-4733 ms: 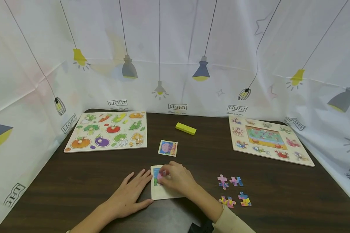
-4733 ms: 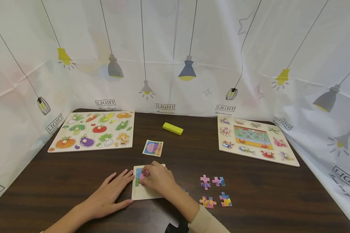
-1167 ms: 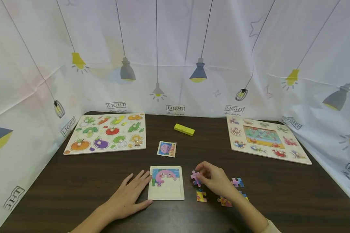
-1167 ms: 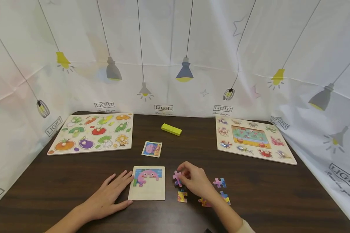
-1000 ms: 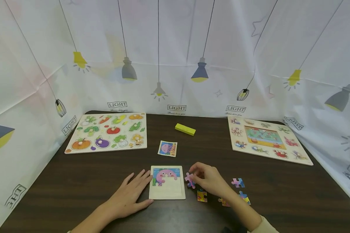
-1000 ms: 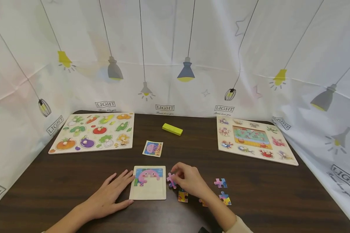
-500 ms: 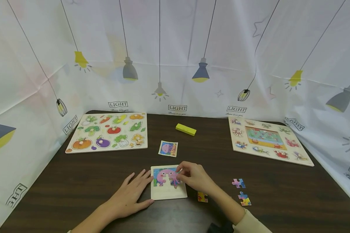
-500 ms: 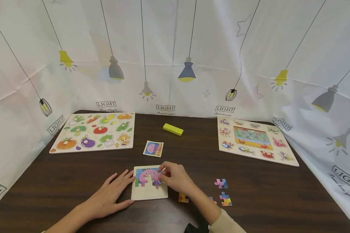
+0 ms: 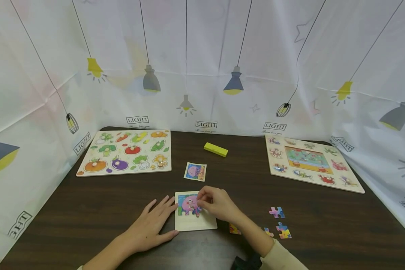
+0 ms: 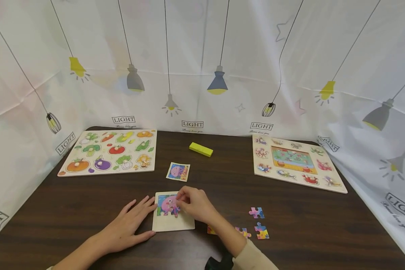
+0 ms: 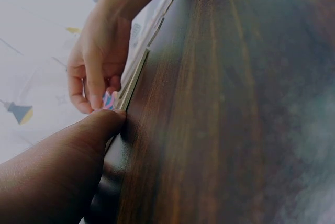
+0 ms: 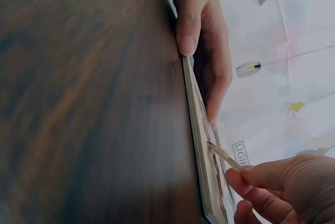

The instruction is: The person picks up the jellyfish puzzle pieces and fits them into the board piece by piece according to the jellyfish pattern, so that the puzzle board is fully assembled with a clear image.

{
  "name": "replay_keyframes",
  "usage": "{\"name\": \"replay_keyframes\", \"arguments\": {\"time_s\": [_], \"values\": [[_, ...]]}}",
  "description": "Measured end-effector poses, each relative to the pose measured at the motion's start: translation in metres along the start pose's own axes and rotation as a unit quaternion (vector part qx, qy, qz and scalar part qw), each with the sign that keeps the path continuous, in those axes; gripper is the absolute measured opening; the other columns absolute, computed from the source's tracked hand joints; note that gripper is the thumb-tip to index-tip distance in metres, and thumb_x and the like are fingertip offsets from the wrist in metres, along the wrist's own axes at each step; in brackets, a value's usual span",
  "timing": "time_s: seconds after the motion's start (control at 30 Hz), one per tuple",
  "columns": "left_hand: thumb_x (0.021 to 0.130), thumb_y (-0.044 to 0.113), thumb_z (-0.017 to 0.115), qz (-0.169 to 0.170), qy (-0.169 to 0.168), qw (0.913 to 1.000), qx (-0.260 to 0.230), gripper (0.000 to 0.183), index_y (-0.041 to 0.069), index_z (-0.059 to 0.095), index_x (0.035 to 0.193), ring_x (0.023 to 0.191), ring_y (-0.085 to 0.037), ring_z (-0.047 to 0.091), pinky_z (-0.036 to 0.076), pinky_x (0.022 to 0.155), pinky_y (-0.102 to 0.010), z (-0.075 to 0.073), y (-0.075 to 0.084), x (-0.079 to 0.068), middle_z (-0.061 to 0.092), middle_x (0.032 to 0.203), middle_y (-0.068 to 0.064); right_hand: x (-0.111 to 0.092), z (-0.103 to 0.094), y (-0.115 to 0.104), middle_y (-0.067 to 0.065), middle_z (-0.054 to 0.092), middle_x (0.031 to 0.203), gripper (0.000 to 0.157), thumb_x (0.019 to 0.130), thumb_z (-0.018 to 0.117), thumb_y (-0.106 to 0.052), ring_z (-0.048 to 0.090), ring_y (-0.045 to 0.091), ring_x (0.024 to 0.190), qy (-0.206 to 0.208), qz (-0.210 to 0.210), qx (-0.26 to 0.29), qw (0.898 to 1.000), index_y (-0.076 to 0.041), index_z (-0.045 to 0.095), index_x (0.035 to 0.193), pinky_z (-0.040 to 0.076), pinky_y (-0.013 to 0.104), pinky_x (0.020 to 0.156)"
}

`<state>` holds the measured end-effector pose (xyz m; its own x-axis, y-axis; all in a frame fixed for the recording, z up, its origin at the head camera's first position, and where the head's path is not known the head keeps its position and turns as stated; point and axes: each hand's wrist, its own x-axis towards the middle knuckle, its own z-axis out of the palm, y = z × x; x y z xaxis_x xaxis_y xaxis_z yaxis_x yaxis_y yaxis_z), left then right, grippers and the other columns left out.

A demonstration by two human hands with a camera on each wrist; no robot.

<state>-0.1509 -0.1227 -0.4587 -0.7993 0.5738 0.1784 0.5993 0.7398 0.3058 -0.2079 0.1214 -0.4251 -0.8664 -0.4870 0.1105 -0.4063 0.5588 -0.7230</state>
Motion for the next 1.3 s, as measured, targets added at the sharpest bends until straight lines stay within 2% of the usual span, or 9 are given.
{"name": "replay_keyframes", "arguments": {"time_s": [0.37,0.8,1.3], "values": [[0.088,0.060,0.042,-0.001,-0.005,1.0000,0.001,0.074,0.010,0.035,0.141,0.137,-0.023,0.018,0.013,0.106,-0.051,-0.002,0.001,0.000,0.026,0.148,-0.007,-0.002,0.009,-0.001,-0.010,0.053,0.064,0.005,0.082,0.063,-0.007,0.044,0.005,0.055,0.017,-0.017,-0.038,0.999,-0.011,0.062,0.085,0.037,0.020,0.048],[0.088,0.058,0.045,-0.002,-0.007,1.0000,0.000,0.072,0.010,0.035,0.141,0.137,-0.023,0.019,0.013,0.106,-0.052,-0.004,0.002,0.000,0.027,0.148,-0.007,-0.003,0.015,-0.002,-0.010,0.048,0.063,0.007,0.078,0.066,-0.008,0.043,0.007,0.062,0.044,-0.037,-0.114,0.992,-0.012,0.061,0.081,0.038,0.022,0.054],[0.088,0.057,0.046,0.001,-0.002,1.0000,0.003,0.072,0.010,0.036,0.141,0.137,-0.023,0.019,0.014,0.106,-0.052,-0.003,0.002,0.000,0.027,0.148,-0.007,-0.004,0.014,-0.007,-0.010,0.047,0.061,0.013,0.075,0.073,-0.013,0.040,0.007,0.062,0.044,-0.031,-0.135,0.989,-0.014,0.061,0.079,0.035,0.021,0.054]]}}
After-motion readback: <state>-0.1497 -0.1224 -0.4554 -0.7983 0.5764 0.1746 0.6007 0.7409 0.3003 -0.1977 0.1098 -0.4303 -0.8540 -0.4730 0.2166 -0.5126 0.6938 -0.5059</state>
